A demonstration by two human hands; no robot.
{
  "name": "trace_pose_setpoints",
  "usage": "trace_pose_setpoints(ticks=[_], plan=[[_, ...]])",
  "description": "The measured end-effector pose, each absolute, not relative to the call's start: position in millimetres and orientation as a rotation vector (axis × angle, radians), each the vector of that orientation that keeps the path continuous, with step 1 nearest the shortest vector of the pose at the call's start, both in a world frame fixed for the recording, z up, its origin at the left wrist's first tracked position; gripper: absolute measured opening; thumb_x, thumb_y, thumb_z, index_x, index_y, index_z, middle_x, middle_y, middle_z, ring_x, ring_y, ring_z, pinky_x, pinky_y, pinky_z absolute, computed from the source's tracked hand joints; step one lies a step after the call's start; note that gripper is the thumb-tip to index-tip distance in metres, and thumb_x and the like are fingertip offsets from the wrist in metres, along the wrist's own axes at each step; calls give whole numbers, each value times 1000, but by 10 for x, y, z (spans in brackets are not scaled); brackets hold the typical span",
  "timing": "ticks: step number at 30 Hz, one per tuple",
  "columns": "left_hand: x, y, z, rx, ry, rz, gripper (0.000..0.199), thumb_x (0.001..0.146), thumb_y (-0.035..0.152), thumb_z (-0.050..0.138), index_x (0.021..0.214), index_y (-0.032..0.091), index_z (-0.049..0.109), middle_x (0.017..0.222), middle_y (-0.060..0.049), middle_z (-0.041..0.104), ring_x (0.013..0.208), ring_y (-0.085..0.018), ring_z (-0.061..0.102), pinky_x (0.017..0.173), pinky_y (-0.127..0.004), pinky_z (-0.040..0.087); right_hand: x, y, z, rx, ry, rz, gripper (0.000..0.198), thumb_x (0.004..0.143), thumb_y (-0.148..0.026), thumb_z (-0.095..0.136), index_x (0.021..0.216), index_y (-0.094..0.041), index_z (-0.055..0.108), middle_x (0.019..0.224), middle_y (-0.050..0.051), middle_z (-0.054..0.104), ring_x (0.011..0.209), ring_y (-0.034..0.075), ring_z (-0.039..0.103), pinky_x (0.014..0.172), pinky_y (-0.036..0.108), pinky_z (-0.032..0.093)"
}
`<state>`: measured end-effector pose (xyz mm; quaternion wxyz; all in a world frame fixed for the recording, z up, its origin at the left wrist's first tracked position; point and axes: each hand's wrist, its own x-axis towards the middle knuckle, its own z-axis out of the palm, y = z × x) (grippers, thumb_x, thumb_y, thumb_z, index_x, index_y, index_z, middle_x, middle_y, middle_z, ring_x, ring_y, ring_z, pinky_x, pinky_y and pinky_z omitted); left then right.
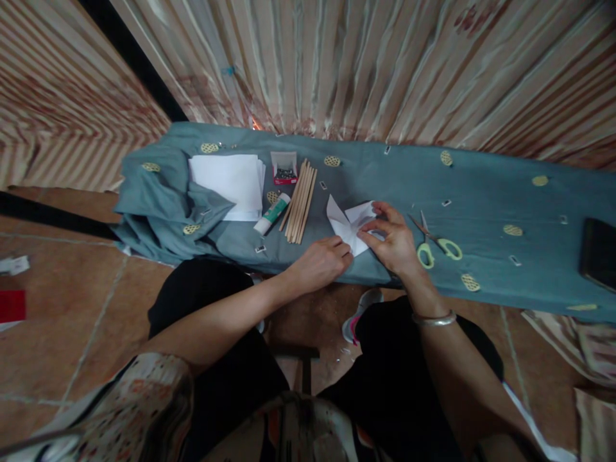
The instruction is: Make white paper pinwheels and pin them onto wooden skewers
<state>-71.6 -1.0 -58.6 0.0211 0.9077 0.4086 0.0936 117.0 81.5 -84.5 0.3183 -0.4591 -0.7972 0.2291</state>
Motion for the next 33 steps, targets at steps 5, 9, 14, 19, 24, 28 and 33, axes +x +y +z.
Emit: trace_pose_setpoints(ticks=[5, 9, 14, 19, 24, 28, 33], plan=[[-721, -8, -583, 2816, 1255, 276, 14, 94, 13, 51, 89, 11, 65, 91, -9, 68, 83, -20, 59, 74, -32, 50, 1144, 832, -840, -1227, -2136, 568, 10, 77, -33, 69, 74, -24, 73, 132, 7, 59, 116, 31, 58, 103, 50, 44], [-723, -12, -575, 2818, 1262, 280, 14, 93, 13, 52, 90, 10, 65, 91, -9, 68, 83, -20, 59, 74, -31, 49, 1130, 835, -845, -1238, -2144, 565, 11, 78, -32, 68, 74, -24, 73, 133, 7, 59, 117, 31, 57, 103, 51, 43], [-717, -12, -561, 2808, 1262, 253, 15, 94, 12, 51, 90, 10, 65, 91, -10, 67, 84, -20, 59, 73, -31, 49, 1117, 828, -862, -1261, -2142, 561, 13, 79, -34, 67, 73, -24, 73, 134, 7, 59, 118, 32, 56, 103, 51, 43], [-716, -11, -566, 2796, 1260, 231, 16, 94, 11, 49, 91, 9, 65, 92, -10, 67, 85, -21, 59, 72, -31, 49, 1109, 824, -873, -1257, -2155, 520, 14, 80, -35, 67, 73, -24, 72, 134, 7, 59, 118, 32, 57, 102, 51, 44], [-712, -13, -565, 2791, 1262, 227, 16, 94, 12, 50, 92, 9, 66, 94, -10, 68, 87, -22, 60, 74, -32, 51, 1106, 821, -862, -1266, -2154, 518, 14, 79, -35, 68, 74, -23, 72, 134, 9, 59, 117, 33, 57, 102, 52, 44], [-709, -15, -558, 2790, 1265, 227, 16, 94, 12, 50, 92, 9, 66, 94, -10, 68, 86, -22, 60, 73, -32, 51, 1103, 814, -855, -1278, -2137, 547, 15, 79, -38, 68, 75, -23, 70, 135, 8, 58, 118, 33, 56, 104, 54, 42], [-712, -14, -561, 2800, 1263, 233, 16, 94, 11, 49, 92, 9, 65, 94, -10, 68, 85, -21, 59, 74, -32, 50, 1097, 801, -840, -1262, -2142, 552, 15, 80, -37, 67, 76, -22, 69, 135, 10, 57, 119, 33, 56, 104, 52, 41]])
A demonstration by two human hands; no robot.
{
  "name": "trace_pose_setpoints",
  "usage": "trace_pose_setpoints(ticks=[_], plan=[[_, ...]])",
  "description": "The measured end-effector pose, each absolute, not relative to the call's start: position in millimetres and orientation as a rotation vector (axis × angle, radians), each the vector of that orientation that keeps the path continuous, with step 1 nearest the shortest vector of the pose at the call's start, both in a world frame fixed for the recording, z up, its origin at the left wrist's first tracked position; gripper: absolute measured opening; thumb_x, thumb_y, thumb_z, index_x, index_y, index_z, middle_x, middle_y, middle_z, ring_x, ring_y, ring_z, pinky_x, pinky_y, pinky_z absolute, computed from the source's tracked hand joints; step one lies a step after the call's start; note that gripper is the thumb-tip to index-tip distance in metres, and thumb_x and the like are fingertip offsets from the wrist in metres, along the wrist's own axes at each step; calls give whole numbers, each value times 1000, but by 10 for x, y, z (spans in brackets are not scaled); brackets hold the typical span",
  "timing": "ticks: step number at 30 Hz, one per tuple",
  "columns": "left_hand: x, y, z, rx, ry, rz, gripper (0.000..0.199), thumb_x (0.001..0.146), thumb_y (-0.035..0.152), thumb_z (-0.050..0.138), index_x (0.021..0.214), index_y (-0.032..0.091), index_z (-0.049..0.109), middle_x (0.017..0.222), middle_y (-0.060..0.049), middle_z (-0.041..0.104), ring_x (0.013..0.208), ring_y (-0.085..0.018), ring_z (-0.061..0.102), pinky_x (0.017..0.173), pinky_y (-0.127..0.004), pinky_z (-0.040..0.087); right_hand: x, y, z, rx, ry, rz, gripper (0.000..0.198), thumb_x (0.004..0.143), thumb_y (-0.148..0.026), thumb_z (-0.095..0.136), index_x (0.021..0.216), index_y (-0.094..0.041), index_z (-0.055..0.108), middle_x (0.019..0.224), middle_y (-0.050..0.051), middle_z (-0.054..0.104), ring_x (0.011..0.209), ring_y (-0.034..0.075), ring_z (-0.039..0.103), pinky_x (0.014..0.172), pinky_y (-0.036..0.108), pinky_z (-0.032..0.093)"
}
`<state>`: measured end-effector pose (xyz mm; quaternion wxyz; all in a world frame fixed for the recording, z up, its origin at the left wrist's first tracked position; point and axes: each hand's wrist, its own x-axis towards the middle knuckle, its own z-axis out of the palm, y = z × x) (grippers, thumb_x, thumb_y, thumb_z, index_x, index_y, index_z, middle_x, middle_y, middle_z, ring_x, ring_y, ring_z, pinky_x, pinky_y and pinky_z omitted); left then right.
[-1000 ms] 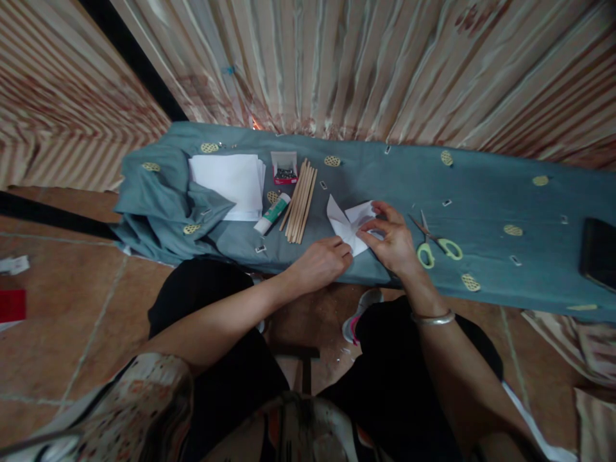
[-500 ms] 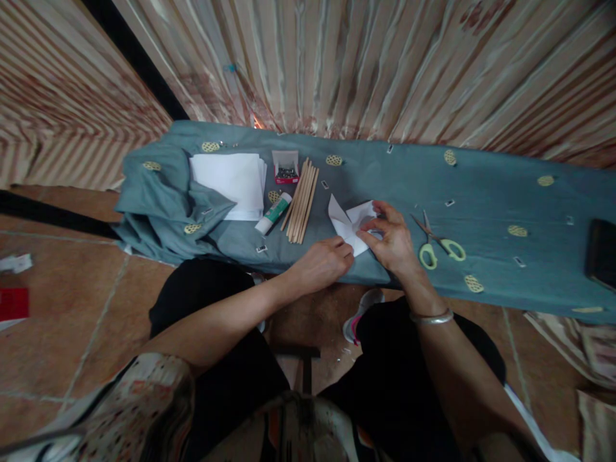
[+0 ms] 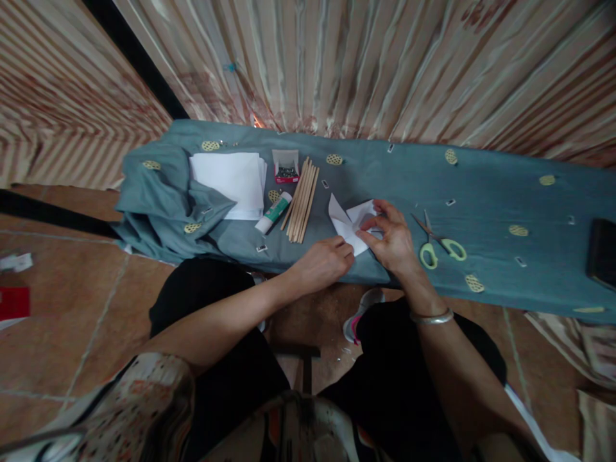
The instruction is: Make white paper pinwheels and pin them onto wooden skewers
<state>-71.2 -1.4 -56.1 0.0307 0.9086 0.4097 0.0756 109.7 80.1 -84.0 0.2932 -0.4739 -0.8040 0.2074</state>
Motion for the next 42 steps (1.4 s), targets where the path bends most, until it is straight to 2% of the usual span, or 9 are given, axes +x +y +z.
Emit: trace_pose_setpoints(ticks=[7, 13, 22, 25, 31, 36, 39, 42], plan=[[-703, -15, -559, 2809, 1264, 205, 16, 94, 11, 49, 93, 9, 65, 95, -11, 68, 87, -21, 60, 74, -32, 50, 1093, 791, -858, -1230, -2152, 533, 16, 82, -37, 64, 79, -24, 73, 136, 7, 57, 118, 32, 56, 103, 52, 42], [-701, -17, -553, 2796, 1270, 210, 16, 94, 12, 49, 92, 9, 65, 93, -10, 68, 85, -21, 60, 74, -31, 50, 1096, 773, -877, -1215, -2181, 464, 20, 85, -36, 62, 80, -22, 76, 135, 10, 57, 117, 33, 56, 100, 54, 44], [-707, -17, -575, 2816, 1271, 230, 15, 93, 12, 51, 91, 10, 66, 93, -10, 68, 85, -21, 59, 76, -31, 50, 1088, 682, -817, -1221, -2329, 244, 28, 93, -34, 53, 88, -22, 77, 140, 10, 54, 120, 32, 54, 99, 53, 44], [-707, -21, -574, 2814, 1270, 229, 14, 93, 12, 51, 90, 10, 65, 92, -10, 67, 84, -21, 59, 75, -32, 50, 1086, 622, -776, -1231, -2386, 180, 30, 94, -31, 48, 94, -22, 76, 143, 10, 52, 125, 33, 50, 99, 54, 43], [-700, -19, -564, 2807, 1270, 234, 15, 94, 13, 51, 89, 10, 65, 90, -10, 67, 84, -21, 59, 75, -32, 50, 1090, 490, -760, -1227, -2515, 54, 35, 91, -13, 41, 107, -20, 72, 151, 12, 44, 140, 32, 37, 104, 51, 39], [-701, -21, -557, 2810, 1276, 232, 16, 94, 12, 50, 89, 9, 65, 91, -11, 67, 84, -21, 60, 75, -32, 51, 1075, 385, -807, -1224, -2546, -26, 38, 91, -13, 39, 118, -17, 65, 154, 16, 39, 147, 32, 24, 104, 52, 37], [-702, -18, -574, 2802, 1286, 249, 17, 94, 13, 50, 87, 10, 65, 91, -11, 67, 85, -21, 61, 75, -32, 51, 1061, 341, -845, -1214, -2554, -59, 39, 89, -13, 41, 123, -14, 61, 153, 19, 39, 149, 32, 20, 105, 53, 35], [-701, -11, -594, 2786, 1296, 302, 18, 95, 14, 49, 89, 10, 66, 92, -10, 67, 86, -20, 62, 78, -32, 51, 1057, 332, -871, -1210, -2530, -63, 41, 87, -13, 42, 124, -16, 60, 153, 17, 39, 149, 31, 19, 108, 54, 32]])
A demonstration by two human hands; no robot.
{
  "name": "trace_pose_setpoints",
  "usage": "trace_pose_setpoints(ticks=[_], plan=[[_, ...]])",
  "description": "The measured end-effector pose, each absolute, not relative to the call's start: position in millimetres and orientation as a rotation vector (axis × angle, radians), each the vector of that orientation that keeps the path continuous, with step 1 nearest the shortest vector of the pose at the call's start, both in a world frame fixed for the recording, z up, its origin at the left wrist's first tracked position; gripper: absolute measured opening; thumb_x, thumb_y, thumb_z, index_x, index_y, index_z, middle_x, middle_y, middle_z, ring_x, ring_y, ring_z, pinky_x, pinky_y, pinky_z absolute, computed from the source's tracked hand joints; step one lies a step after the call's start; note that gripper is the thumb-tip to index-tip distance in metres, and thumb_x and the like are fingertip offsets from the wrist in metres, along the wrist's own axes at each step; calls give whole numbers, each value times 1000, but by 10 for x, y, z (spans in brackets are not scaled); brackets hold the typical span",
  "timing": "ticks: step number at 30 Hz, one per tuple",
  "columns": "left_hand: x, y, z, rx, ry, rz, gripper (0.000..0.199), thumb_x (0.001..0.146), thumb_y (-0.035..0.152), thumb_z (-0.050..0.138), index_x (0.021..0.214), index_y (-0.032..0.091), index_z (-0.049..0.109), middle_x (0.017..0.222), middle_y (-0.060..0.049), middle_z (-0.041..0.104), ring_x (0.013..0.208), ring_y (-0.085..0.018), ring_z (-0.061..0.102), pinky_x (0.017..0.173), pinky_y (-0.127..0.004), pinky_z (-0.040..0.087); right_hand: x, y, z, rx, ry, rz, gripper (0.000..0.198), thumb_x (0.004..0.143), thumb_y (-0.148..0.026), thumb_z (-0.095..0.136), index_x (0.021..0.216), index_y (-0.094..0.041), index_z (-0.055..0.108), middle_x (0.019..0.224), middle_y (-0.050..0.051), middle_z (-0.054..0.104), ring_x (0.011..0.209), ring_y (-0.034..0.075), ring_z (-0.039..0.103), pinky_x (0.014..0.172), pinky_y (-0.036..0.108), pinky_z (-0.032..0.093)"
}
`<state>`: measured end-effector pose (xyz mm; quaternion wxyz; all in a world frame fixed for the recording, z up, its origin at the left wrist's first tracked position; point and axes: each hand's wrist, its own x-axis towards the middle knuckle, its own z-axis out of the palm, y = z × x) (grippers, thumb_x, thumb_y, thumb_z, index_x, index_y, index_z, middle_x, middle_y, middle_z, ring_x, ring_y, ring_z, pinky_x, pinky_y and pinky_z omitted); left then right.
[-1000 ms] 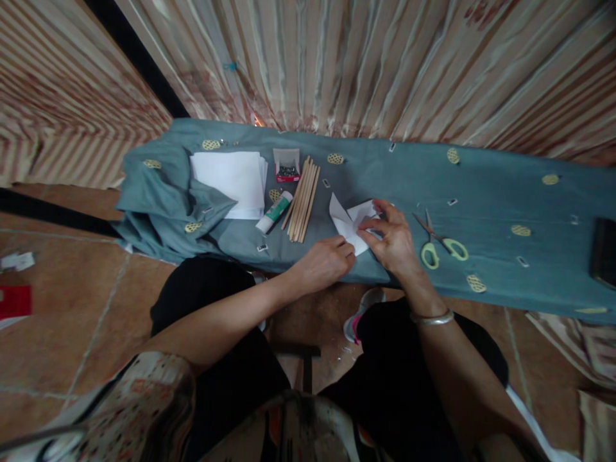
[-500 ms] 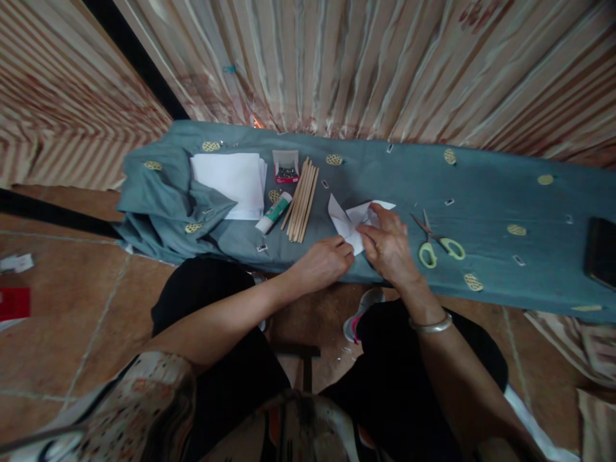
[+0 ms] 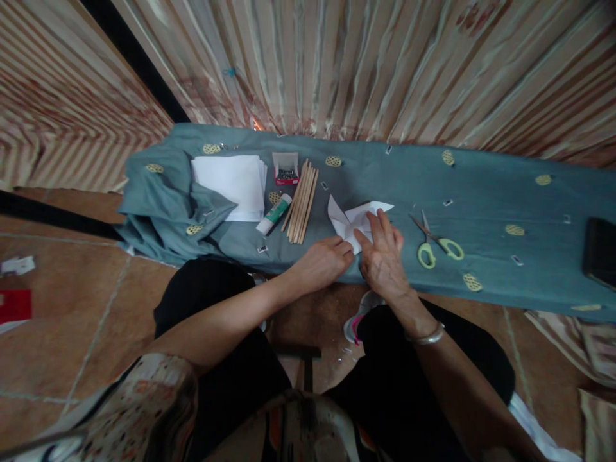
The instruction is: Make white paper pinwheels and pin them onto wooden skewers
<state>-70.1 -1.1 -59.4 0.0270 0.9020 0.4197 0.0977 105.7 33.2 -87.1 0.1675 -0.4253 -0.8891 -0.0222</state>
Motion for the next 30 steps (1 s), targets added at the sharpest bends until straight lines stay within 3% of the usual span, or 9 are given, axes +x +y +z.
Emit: trace_pose_setpoints(ticks=[13, 18, 22, 30], plan=[[-737, 32, -556, 2734, 1398, 421, 24, 97, 25, 47, 106, 9, 63, 102, -11, 66, 96, -24, 60, 83, -36, 46, 1051, 583, -866, -1246, -2460, -3, 36, 89, -12, 43, 97, -25, 75, 144, 7, 52, 147, 31, 25, 109, 53, 29], [-726, 31, -557, 2704, 1415, 452, 32, 94, 27, 53, 120, 9, 57, 117, -14, 64, 106, -26, 56, 89, -39, 44, 1029, 569, -841, -1235, -2478, 35, 37, 92, -15, 42, 103, -26, 75, 144, 9, 52, 149, 31, 20, 111, 55, 27], [-709, 46, -573, 2704, 1398, 402, 32, 93, 26, 53, 120, 9, 57, 118, -14, 65, 107, -27, 56, 89, -39, 43, 1052, 501, -828, -1217, -2483, 10, 38, 94, -16, 40, 106, -25, 75, 145, 10, 51, 148, 34, 24, 110, 55, 29], [-677, 72, -602, 2709, 1381, 388, 30, 93, 25, 54, 118, 10, 60, 117, -13, 67, 111, -27, 56, 92, -39, 40, 1123, 394, -899, -1170, -2461, 40, 53, 89, -13, 42, 139, -29, 54, 155, 9, 39, 149, 34, 18, 108, 58, 29]])
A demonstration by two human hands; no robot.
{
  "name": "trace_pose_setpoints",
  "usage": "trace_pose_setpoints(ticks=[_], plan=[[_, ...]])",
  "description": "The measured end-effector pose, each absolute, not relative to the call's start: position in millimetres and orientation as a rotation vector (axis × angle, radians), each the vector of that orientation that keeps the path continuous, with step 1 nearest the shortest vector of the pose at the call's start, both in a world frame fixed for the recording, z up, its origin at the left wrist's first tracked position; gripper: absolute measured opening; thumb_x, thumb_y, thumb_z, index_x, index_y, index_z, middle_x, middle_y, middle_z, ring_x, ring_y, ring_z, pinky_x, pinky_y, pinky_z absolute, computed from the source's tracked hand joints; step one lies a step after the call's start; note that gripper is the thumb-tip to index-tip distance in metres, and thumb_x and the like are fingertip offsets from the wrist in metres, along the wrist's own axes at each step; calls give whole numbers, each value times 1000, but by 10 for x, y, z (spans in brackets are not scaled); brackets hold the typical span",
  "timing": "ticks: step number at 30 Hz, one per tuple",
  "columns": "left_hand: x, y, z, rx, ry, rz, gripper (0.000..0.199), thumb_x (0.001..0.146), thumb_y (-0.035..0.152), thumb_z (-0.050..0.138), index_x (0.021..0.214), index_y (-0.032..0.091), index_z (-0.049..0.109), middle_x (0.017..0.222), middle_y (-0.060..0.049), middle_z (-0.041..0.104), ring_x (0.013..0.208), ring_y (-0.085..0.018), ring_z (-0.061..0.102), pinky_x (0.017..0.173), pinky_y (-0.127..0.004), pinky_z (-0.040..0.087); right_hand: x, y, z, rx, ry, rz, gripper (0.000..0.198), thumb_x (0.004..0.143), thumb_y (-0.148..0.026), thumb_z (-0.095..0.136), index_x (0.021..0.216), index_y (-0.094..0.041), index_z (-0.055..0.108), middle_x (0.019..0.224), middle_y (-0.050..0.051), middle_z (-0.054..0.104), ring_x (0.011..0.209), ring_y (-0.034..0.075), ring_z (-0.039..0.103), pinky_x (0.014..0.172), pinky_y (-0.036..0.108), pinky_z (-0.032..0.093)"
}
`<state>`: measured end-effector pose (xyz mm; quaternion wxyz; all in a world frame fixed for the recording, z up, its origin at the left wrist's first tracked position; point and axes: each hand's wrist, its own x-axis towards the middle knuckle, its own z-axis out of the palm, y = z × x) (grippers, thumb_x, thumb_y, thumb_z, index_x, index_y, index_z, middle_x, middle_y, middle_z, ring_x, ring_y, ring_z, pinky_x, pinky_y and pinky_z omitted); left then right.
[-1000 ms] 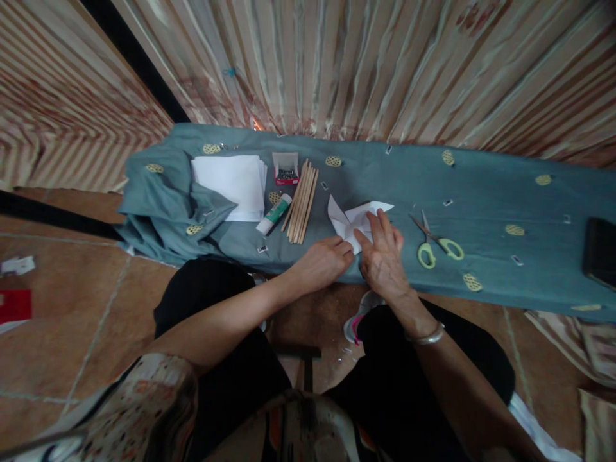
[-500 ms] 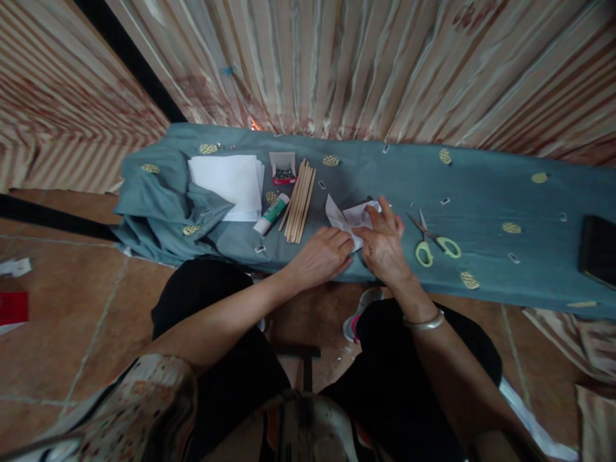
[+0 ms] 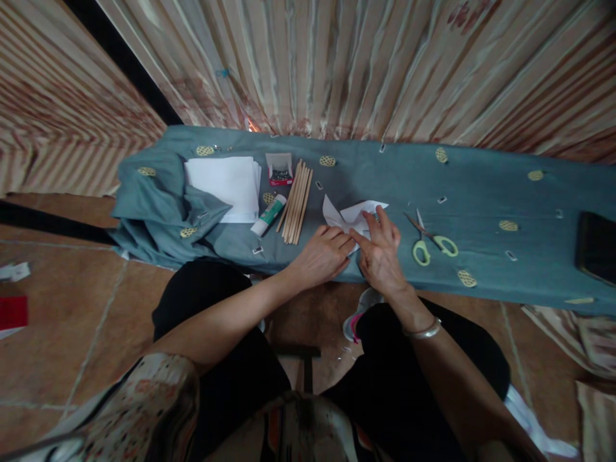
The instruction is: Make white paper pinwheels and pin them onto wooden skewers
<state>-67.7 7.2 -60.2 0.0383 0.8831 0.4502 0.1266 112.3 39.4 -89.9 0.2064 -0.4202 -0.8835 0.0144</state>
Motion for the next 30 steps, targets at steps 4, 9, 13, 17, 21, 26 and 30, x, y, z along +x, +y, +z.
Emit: trace_pose_setpoints(ticks=[4, 9, 13, 17, 21, 26, 30], plan=[[-678, 76, -621, 2716, 1377, 379, 30, 93, 26, 54, 117, 9, 62, 115, -13, 68, 111, -27, 56, 93, -40, 40, 1143, 373, -942, -1157, -2456, 48, 61, 86, -11, 45, 144, -31, 48, 158, 9, 34, 150, 34, 17, 109, 57, 28], [-680, 71, -625, 2730, 1370, 382, 30, 93, 25, 55, 117, 9, 62, 117, -13, 68, 113, -27, 55, 94, -41, 40, 1156, 340, -955, -1178, -2482, 53, 72, 82, -8, 46, 149, -33, 38, 162, 6, 26, 151, 33, 12, 110, 59, 26], [-677, 73, -624, 2743, 1367, 373, 29, 93, 25, 54, 116, 9, 62, 116, -13, 68, 113, -27, 55, 95, -40, 39, 1156, 318, -929, -1189, -2486, 30, 70, 84, -9, 45, 149, -34, 39, 161, 7, 27, 150, 35, 14, 109, 60, 27], [-672, 80, -618, 2755, 1367, 379, 26, 94, 26, 53, 112, 10, 63, 113, -13, 69, 113, -26, 55, 94, -40, 39, 1160, 323, -876, -1237, -2482, 66, 63, 85, -10, 45, 144, -32, 46, 159, 9, 31, 150, 35, 16, 110, 58, 28], [-672, 82, -607, 2764, 1365, 376, 25, 93, 25, 53, 110, 10, 64, 112, -12, 69, 112, -27, 55, 94, -39, 38, 1167, 373, -859, -1277, -2437, 148, 53, 86, -9, 41, 133, -27, 57, 158, 8, 33, 149, 33, 20, 109, 58, 30], [-675, 84, -587, 2753, 1365, 365, 26, 92, 26, 56, 110, 9, 63, 111, -13, 69, 112, -27, 55, 95, -40, 38, 1152, 431, -884, -1306, -2376, 213, 47, 87, -9, 38, 123, -23, 64, 157, 9, 37, 148, 33, 24, 109, 58, 31], [-668, 84, -582, 2751, 1367, 366, 25, 92, 25, 54, 108, 10, 64, 110, -13, 69, 111, -27, 55, 95, -40, 39, 1151, 438, -881, -1297, -2389, 207, 47, 86, -9, 39, 124, -21, 64, 157, 10, 36, 148, 32, 23, 110, 56, 30]])
